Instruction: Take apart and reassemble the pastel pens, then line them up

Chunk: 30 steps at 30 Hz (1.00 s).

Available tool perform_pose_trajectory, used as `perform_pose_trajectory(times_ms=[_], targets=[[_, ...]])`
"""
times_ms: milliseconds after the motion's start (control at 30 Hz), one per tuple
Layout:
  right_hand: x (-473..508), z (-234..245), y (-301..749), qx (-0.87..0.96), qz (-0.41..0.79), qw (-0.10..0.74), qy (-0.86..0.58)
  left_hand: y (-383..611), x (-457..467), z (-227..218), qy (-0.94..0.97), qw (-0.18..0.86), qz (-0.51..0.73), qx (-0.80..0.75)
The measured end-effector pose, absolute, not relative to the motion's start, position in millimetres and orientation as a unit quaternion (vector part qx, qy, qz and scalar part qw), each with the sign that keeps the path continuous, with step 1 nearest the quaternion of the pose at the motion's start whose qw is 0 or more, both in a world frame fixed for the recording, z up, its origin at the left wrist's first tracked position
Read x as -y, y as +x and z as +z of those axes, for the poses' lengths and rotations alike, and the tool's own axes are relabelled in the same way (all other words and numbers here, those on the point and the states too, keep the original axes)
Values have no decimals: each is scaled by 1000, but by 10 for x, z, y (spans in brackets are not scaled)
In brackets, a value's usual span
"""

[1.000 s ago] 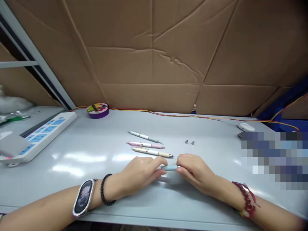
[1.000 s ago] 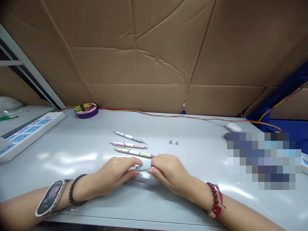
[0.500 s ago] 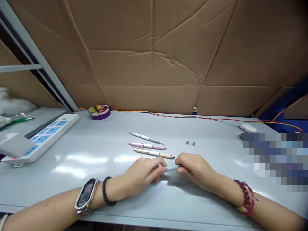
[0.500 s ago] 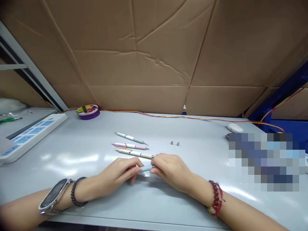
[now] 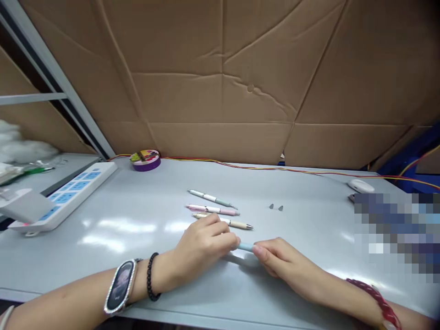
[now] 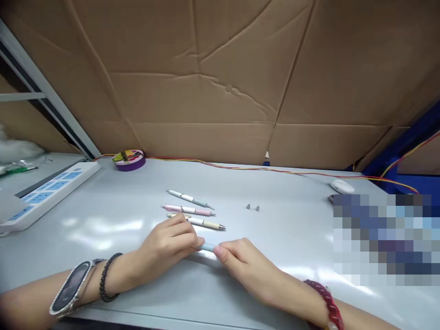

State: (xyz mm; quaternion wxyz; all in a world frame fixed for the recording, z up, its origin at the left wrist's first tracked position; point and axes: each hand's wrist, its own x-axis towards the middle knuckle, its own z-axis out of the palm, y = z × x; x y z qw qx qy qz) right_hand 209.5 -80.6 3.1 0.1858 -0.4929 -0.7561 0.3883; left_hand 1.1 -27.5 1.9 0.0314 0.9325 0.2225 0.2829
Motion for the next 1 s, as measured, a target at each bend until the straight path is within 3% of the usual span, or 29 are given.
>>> perform_pose_trajectory(times_ms=[100,233,367,600,767,1000], targets=[[776,10,2148,775,368,179,-482,4,263,26,940,-47,283,-185],[559,-1,2325,833,78,215,-503,3,213,13,948,-46,231,-213],[299,-35,2529,795,-75,229,-556,6,180,25,952,-12,178,-250],[165,-195,2627,825,-52,139,-545,-88,-57,159,924,63,216,-309],[185,-210,2630,830,-22,158,-535,-302,-491,124,886,44,212,-409],[201,-211,2621,841,-30,188,-507,-390,-688,38,896,127,157,-397]])
